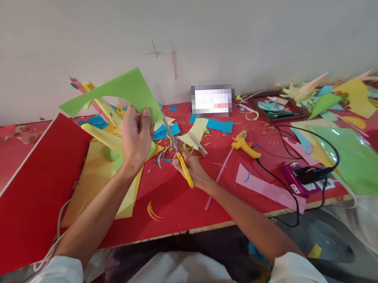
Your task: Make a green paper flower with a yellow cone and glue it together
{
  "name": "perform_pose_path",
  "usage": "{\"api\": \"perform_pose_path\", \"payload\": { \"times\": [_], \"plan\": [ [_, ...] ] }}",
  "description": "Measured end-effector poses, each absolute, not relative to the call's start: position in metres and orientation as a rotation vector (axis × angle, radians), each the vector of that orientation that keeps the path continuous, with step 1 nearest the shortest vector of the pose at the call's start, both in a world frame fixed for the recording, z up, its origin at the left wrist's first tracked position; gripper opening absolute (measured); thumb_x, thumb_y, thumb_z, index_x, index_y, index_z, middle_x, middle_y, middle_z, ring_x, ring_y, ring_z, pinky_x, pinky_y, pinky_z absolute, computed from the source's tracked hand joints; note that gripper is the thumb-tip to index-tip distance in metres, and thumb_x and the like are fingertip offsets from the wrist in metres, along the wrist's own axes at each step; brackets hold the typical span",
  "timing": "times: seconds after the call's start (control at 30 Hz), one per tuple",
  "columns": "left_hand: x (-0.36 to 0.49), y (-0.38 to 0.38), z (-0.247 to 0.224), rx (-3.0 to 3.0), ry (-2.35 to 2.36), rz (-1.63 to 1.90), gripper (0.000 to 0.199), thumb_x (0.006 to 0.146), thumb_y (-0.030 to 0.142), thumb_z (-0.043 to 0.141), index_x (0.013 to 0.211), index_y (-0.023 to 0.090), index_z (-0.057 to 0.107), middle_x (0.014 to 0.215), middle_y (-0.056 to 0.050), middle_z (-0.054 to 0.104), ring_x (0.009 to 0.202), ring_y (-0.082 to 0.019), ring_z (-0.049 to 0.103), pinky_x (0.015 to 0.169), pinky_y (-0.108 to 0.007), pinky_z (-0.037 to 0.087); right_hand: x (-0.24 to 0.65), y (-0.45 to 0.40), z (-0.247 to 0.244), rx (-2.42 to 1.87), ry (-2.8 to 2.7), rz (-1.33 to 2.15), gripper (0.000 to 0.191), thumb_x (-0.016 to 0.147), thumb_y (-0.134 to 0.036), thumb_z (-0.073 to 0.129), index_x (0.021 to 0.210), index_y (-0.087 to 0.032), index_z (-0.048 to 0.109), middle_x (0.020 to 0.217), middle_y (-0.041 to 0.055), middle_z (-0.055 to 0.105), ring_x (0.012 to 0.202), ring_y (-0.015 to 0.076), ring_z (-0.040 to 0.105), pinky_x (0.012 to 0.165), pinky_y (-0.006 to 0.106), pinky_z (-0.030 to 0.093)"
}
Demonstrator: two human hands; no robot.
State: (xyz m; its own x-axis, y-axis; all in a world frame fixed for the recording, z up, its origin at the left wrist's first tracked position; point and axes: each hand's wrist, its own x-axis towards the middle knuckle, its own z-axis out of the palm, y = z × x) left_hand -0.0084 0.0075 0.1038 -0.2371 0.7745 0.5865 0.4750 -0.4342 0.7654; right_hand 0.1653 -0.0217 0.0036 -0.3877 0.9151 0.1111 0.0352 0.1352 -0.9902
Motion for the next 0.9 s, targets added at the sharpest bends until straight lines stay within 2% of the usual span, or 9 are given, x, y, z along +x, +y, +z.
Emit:
{"api": "perform_pose_path", "payload": {
  "times": [0.13,0.23,0.4,0.57,0.77,0.9],
  "plan": [
    [-0.005,0.005,0.105,1.791,1.535,1.742,0.03,0.112,0.046,0.049,0.09,0.026,0.047,0.062,0.006,0.035,0.053,-0.012,0.035,0.054,-0.031,0.026,0.164,-0.019,-0.001,-0.948,-1.625,1.364,0.053,0.091,-0.077,0.063,0.088,-0.024,0.058,0.079,0.001,0.065,0.064,0.0141,0.054,0.052,0.025,0.039],
    [0.0,0.001,0.107,1.824,1.566,1.706,0.03,0.111,0.04,0.053,0.085,0.025,0.045,0.061,0.006,0.036,0.054,-0.012,0.033,0.056,-0.032,0.026,0.166,-0.021,0.0,-0.944,-1.641,1.354,0.047,0.092,-0.07,0.068,0.087,-0.024,0.057,0.075,-0.0005,0.063,0.062,0.0139,0.054,0.053,0.024,0.04],
    [0.009,-0.005,0.107,1.836,1.601,1.66,0.034,0.108,0.032,0.056,0.08,0.025,0.039,0.059,0.006,0.037,0.054,-0.012,0.031,0.056,-0.032,0.026,0.168,-0.024,0.007,-0.98,-1.649,1.36,0.05,0.094,-0.073,0.061,0.091,-0.024,0.057,0.072,-0.0018,0.059,0.057,0.0125,0.048,0.05,0.025,0.037],
    [0.008,-0.004,0.107,1.861,1.602,1.664,0.033,0.109,0.033,0.056,0.081,0.025,0.041,0.059,0.006,0.036,0.054,-0.012,0.03,0.055,-0.032,0.025,0.169,-0.023,0.009,-1.012,-1.667,1.302,0.048,0.092,-0.071,0.065,0.088,-0.023,0.056,0.072,-0.0008,0.062,0.058,0.0137,0.052,0.052,0.026,0.039],
    [0.006,-0.002,0.107,1.875,1.58,1.703,0.036,0.105,0.023,0.059,0.077,0.025,0.036,0.058,0.008,0.034,0.052,-0.011,0.028,0.054,-0.032,0.023,0.171,-0.024,0.019,-1.064,-1.775,1.187,0.041,0.093,-0.063,0.059,0.082,-0.024,0.053,0.065,-0.0019,0.057,0.058,0.0151,0.055,0.057,0.029,0.042],
    [0.006,0.0,0.105,1.89,1.547,1.749,0.039,0.103,0.021,0.062,0.076,0.025,0.035,0.058,0.008,0.033,0.051,-0.01,0.027,0.053,-0.032,0.021,0.17,-0.024,0.021,-1.107,-1.8,1.126,0.043,0.091,-0.065,0.059,0.079,-0.025,0.05,0.064,-0.0007,0.058,0.057,0.0158,0.056,0.055,0.029,0.041]
  ]
}}
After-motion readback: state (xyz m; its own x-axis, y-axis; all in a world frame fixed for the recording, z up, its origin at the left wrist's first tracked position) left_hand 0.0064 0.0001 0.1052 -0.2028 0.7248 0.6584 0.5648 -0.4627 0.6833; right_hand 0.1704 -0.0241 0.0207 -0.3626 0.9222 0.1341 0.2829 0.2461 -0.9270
